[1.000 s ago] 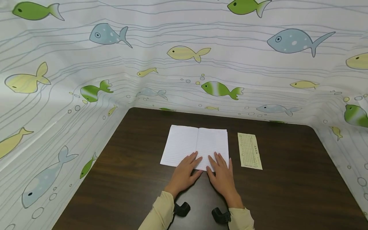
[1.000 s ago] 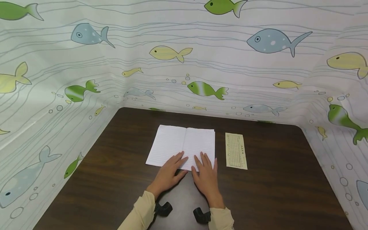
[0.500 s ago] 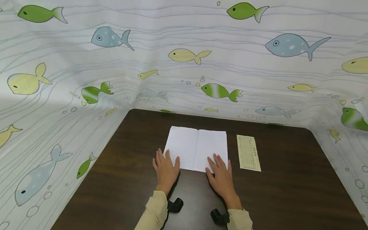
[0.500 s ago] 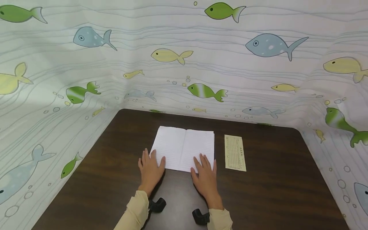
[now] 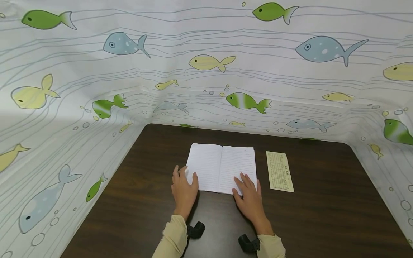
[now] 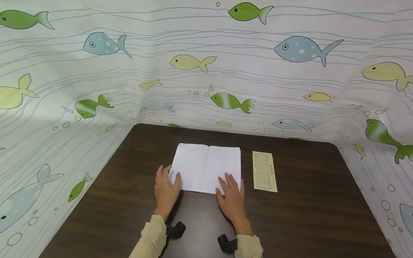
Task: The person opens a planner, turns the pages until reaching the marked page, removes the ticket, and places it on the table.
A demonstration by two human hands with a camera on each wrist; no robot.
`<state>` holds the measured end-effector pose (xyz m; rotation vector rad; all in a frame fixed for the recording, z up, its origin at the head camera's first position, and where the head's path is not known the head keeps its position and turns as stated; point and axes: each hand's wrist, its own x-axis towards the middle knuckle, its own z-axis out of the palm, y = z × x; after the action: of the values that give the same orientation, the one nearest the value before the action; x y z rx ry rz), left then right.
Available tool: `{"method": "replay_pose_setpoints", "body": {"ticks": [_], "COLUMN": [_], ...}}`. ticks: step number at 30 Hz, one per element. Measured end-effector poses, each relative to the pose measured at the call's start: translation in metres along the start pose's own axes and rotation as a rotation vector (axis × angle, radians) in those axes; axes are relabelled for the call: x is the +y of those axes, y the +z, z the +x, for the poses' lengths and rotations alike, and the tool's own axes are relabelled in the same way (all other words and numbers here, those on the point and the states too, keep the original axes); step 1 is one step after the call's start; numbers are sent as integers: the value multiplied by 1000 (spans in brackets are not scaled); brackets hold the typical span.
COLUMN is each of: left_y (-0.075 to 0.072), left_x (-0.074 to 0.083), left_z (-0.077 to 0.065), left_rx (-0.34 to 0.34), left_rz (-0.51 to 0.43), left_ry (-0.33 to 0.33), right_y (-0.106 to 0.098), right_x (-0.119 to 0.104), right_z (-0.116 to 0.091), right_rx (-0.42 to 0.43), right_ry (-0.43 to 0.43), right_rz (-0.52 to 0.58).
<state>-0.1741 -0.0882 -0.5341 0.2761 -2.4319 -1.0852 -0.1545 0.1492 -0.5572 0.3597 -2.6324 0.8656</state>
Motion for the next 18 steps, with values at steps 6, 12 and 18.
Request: {"method": "replay_pose_setpoints", "body": {"ticks": [6,12,18], "left_y": [-4,-8,-5], "left_x": [-2,2,9], "left_z": [5,7,2], "left_rx": [94,153,150], "left_rz": [-190,-385,-549], "left_ry": [-53,-20,62], "right_y": [0,-1,-4], "right_x": [0,-1,0], "right_z": [0,1,2], "right_rx": [-8,43,50], "right_ry": [5,25,150], "right_rz": [8,45,159]}}
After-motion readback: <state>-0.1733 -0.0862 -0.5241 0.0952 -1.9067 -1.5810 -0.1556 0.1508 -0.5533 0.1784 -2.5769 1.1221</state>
